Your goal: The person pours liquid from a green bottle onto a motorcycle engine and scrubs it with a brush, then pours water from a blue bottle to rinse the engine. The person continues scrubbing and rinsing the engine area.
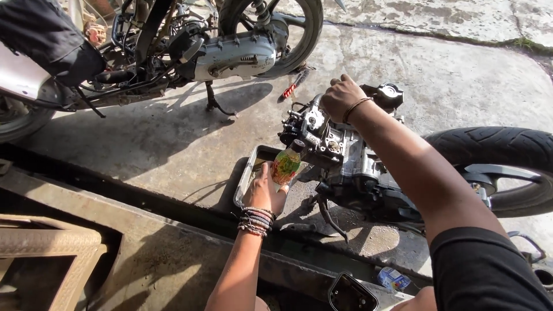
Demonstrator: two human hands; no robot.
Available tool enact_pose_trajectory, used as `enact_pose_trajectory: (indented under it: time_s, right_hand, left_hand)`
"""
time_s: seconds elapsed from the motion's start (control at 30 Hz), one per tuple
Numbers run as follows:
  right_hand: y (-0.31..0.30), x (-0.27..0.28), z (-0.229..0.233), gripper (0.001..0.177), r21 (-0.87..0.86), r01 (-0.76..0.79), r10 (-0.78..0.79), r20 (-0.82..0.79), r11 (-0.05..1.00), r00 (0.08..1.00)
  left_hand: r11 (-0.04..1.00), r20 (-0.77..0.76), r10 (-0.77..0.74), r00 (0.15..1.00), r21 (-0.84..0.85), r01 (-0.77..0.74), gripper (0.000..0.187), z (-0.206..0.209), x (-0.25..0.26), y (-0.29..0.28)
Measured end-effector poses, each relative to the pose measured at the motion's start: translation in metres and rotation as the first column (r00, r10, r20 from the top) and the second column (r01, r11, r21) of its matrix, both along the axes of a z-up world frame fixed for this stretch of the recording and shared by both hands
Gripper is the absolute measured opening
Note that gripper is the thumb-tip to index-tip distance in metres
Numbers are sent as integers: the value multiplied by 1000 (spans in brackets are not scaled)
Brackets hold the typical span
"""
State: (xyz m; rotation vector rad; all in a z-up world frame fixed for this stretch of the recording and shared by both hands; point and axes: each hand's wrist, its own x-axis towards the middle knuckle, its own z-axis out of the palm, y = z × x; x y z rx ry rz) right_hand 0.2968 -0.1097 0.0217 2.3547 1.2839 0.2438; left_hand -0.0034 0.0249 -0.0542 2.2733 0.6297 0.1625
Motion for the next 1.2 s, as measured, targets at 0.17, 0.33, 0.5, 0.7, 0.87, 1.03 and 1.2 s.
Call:
enact_pose_trajectory:
  time_s: [0.17,0.33,0.5,0.7,0.87,1.03,1.2]
  right_hand:
    - [-6,38,-2,19,44,129,-124,-105,991,987]
    - [-6,13,-12,17,-20,213,-213,-177,977,961]
    - [-34,40,-10,19,178,202,-164,-209,963,964]
    - [-44,32,-34,20,191,220,-177,-221,957,959]
    - [-53,13,-42,17,296,239,-192,-178,925,965]
    - [-60,19,-53,14,395,230,-168,-184,889,968]
    - [-50,9,-37,20,321,165,-128,-132,933,983]
  left_hand:
    - [997,-30,-74,997,16,74,72,-14,14,10]
    - [996,-58,-87,995,-2,87,69,-24,8,9]
    - [995,-142,-100,985,-18,98,85,11,6,6]
    - [994,-163,-103,981,-61,94,88,-1,16,-3]
    - [991,-120,-116,986,-81,107,81,1,18,-1]
    - [990,-95,-118,988,-87,110,79,4,16,-1]
    - [985,-69,-151,986,-94,144,79,17,13,-2]
